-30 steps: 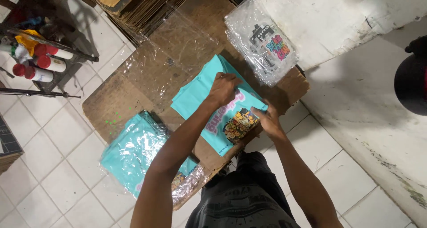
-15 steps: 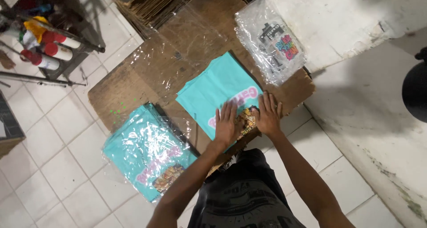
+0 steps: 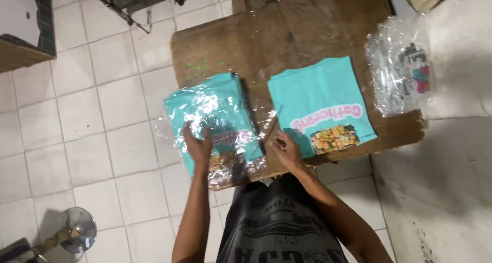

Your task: Sorting and organizing individually packaged t-shirts on a work table

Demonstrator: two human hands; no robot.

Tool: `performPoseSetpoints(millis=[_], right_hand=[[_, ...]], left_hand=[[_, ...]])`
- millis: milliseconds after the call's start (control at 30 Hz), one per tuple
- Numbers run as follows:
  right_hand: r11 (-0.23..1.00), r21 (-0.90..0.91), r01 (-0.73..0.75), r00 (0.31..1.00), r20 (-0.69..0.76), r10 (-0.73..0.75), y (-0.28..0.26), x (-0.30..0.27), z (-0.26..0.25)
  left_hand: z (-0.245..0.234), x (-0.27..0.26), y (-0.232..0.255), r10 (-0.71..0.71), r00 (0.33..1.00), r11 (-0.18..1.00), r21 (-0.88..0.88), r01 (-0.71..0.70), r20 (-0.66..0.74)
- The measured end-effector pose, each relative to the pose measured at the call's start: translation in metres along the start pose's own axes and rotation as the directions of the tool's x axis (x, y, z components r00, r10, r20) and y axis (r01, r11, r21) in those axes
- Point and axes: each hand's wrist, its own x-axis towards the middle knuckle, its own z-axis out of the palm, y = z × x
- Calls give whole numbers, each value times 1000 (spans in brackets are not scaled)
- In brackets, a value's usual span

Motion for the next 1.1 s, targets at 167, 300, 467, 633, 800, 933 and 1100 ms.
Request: performPoseSetpoints(millis=[167, 300, 467, 633, 800, 933, 1100], right_hand=[[975, 93, -202, 976, -63, 208, -11, 25, 74], [983, -178, -39, 991, -132, 15, -31, 29, 89], [993, 78, 91, 980, -183, -76, -170, -6, 79], [952, 214, 218, 965, -190, -179, -177, 45, 7], [916, 347, 203, 959, -258, -114, -209, 74, -75], [892, 400, 212, 945, -316, -83, -189, 117, -130], [904, 395, 162, 932, -361, -9, -152, 193, -170]], left_hand=[[-56, 22, -109, -408, 911, 910, 110, 400, 64], [-57, 21, -134, -465, 873, 882, 159, 443, 146], [-78, 33, -55, -276, 955, 960, 85, 268, 107], [-42, 23, 24, -342, 901, 925, -73, 372, 266], [-14, -27, 142, -214, 110, 577, 35, 816, 971], [56, -5, 196, 10, 34, 314, -35, 949, 999], [157, 74, 225, -211, 489, -115, -518, 848, 847]])
